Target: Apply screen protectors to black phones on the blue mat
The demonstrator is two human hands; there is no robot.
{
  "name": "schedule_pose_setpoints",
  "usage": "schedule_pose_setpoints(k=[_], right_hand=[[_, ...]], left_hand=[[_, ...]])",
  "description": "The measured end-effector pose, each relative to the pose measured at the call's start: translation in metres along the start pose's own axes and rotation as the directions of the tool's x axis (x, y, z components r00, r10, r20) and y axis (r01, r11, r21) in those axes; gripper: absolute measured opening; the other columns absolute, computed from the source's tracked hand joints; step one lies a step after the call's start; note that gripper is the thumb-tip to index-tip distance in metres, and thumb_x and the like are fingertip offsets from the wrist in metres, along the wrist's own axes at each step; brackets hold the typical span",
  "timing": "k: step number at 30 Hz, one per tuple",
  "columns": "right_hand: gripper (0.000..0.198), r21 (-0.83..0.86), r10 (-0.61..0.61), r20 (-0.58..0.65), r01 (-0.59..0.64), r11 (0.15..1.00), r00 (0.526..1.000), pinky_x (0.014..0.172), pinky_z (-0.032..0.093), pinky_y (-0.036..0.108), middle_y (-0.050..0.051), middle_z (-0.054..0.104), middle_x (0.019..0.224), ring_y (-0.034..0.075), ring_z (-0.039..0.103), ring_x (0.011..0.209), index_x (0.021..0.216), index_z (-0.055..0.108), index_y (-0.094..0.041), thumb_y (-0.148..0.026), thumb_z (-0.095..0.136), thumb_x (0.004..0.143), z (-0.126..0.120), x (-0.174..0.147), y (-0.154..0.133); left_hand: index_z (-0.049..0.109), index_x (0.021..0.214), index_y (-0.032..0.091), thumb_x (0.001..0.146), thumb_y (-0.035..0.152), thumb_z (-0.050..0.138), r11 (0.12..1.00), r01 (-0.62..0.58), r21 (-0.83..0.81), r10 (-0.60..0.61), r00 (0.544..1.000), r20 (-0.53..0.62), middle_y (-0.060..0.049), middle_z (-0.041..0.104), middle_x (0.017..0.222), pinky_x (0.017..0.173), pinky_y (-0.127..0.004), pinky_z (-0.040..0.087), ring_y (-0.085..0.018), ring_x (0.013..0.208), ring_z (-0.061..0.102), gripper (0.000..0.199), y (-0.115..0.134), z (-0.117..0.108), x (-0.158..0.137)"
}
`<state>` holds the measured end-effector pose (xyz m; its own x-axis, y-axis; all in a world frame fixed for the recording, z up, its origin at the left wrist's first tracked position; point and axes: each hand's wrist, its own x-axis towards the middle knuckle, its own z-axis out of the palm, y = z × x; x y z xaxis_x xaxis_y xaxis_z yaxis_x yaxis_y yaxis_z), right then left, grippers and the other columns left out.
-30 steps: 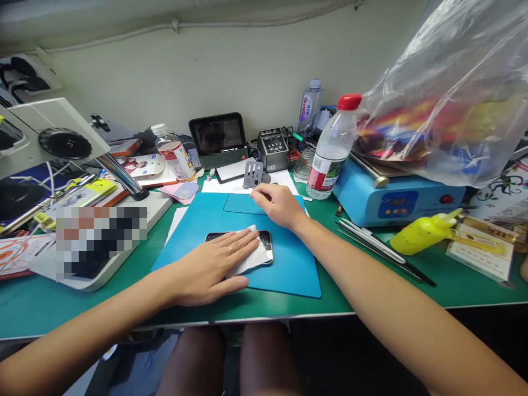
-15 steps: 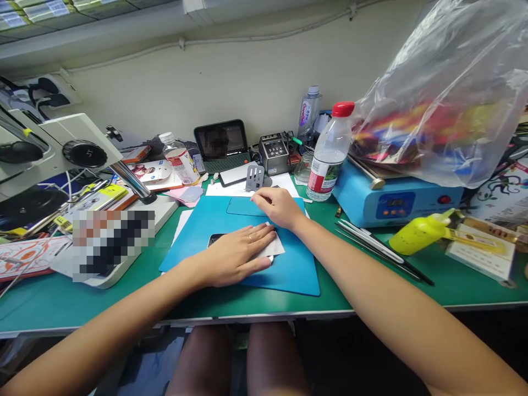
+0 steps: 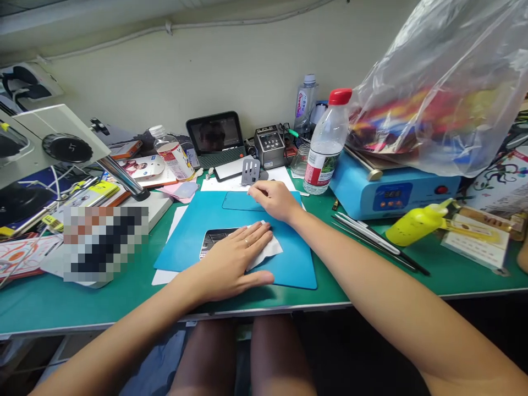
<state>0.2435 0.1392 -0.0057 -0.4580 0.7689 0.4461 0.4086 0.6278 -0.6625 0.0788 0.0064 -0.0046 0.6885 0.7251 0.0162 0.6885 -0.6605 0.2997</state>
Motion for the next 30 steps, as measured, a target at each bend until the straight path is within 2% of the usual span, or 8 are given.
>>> schedule_pose_setpoints(k=[3,7,11,14,18,22,25,30], right_hand=[[0.033,0.007,0.006,-0.009,-0.006,1.0,1.0,0.064,0.041,0.029,0.003,0.066,0.068,0.017,0.058,0.065,0.08,0.073,-0.016,-0.036,0.05,0.093,0.0,0.001,0.001],[0.034,0.004,-0.008,-0.018,0.008,1.0,1.0,0.063,0.039,0.029,0.003,0.066,0.067,0.016,0.056,0.062,0.078,0.073,-0.015,-0.036,0.05,0.092,-0.001,0.001,0.0],[0.035,0.003,-0.024,-0.049,0.024,1.0,0.999,0.062,0.038,0.029,0.002,0.063,0.065,0.015,0.054,0.061,0.076,0.072,-0.016,-0.038,0.05,0.092,0.0,0.0,-0.001],[0.035,0.003,-0.033,-0.045,0.033,0.999,0.998,0.062,0.038,0.029,0.002,0.063,0.065,0.015,0.054,0.061,0.076,0.072,-0.016,-0.039,0.049,0.092,0.001,0.0,0.0],[0.035,-0.003,-0.031,-0.05,0.031,1.0,0.998,0.062,0.038,0.029,0.002,0.063,0.064,0.016,0.054,0.061,0.074,0.07,-0.017,-0.038,0.049,0.091,0.001,0.0,0.0],[0.034,0.0,-0.022,-0.06,0.022,1.0,0.998,0.062,0.039,0.029,0.002,0.063,0.063,0.016,0.055,0.061,0.072,0.069,-0.017,-0.038,0.049,0.091,-0.002,0.0,0.0],[0.035,-0.022,-0.02,-0.064,0.018,1.0,0.998,0.061,0.038,0.029,0.002,0.065,0.064,0.016,0.054,0.06,0.072,0.07,-0.018,-0.038,0.049,0.091,-0.003,0.001,0.003],[0.034,-0.025,-0.019,-0.058,0.018,1.0,0.998,0.062,0.038,0.03,0.002,0.065,0.064,0.017,0.054,0.062,0.073,0.07,-0.018,-0.037,0.049,0.091,-0.001,0.001,0.004]], left_hand=[[0.029,0.157,0.009,0.1,0.068,0.026,0.999,0.045,0.0,-0.045,0.999,0.018,-0.014,0.022,0.165,0.127,-0.045,0.017,-0.027,0.154,0.017,0.082,-0.008,-0.006,-0.004],[0.031,0.156,0.01,0.105,0.058,0.022,0.978,0.204,0.041,-0.204,0.979,0.013,-0.014,0.024,0.164,0.126,-0.046,0.02,-0.027,0.153,0.02,0.071,-0.027,-0.016,-0.037],[0.025,0.158,0.014,0.105,0.057,0.023,0.962,0.259,0.084,-0.26,0.966,-0.006,-0.011,0.019,0.165,0.126,-0.048,0.018,-0.026,0.154,0.015,0.068,-0.027,-0.014,-0.061],[0.023,0.159,0.016,0.103,0.061,0.025,0.971,0.229,0.072,-0.23,0.973,0.003,-0.008,0.015,0.166,0.127,-0.048,0.016,-0.026,0.155,0.01,0.071,-0.008,-0.007,-0.049],[0.026,0.158,0.014,0.103,0.062,0.026,0.99,0.141,0.005,-0.141,0.99,0.019,-0.009,0.018,0.166,0.127,-0.046,0.013,-0.026,0.155,0.009,0.074,0.02,0.002,-0.007],[0.031,0.156,0.009,0.103,0.061,0.023,0.991,0.132,-0.007,-0.132,0.991,-0.007,-0.011,0.022,0.165,0.127,-0.044,0.014,-0.026,0.155,0.013,0.075,0.026,0.004,0.011],[0.025,0.158,0.01,0.104,0.059,0.025,0.985,0.169,0.045,-0.168,0.985,-0.026,-0.011,0.019,0.166,0.127,-0.043,0.018,-0.024,0.155,0.013,0.073,0.015,0.003,-0.008],[0.029,0.157,0.014,0.106,0.053,0.023,0.931,0.307,0.197,-0.295,0.951,-0.089,-0.012,0.024,0.164,0.125,-0.049,0.022,-0.025,0.153,0.021,0.064,-0.006,-0.001,-0.06]])
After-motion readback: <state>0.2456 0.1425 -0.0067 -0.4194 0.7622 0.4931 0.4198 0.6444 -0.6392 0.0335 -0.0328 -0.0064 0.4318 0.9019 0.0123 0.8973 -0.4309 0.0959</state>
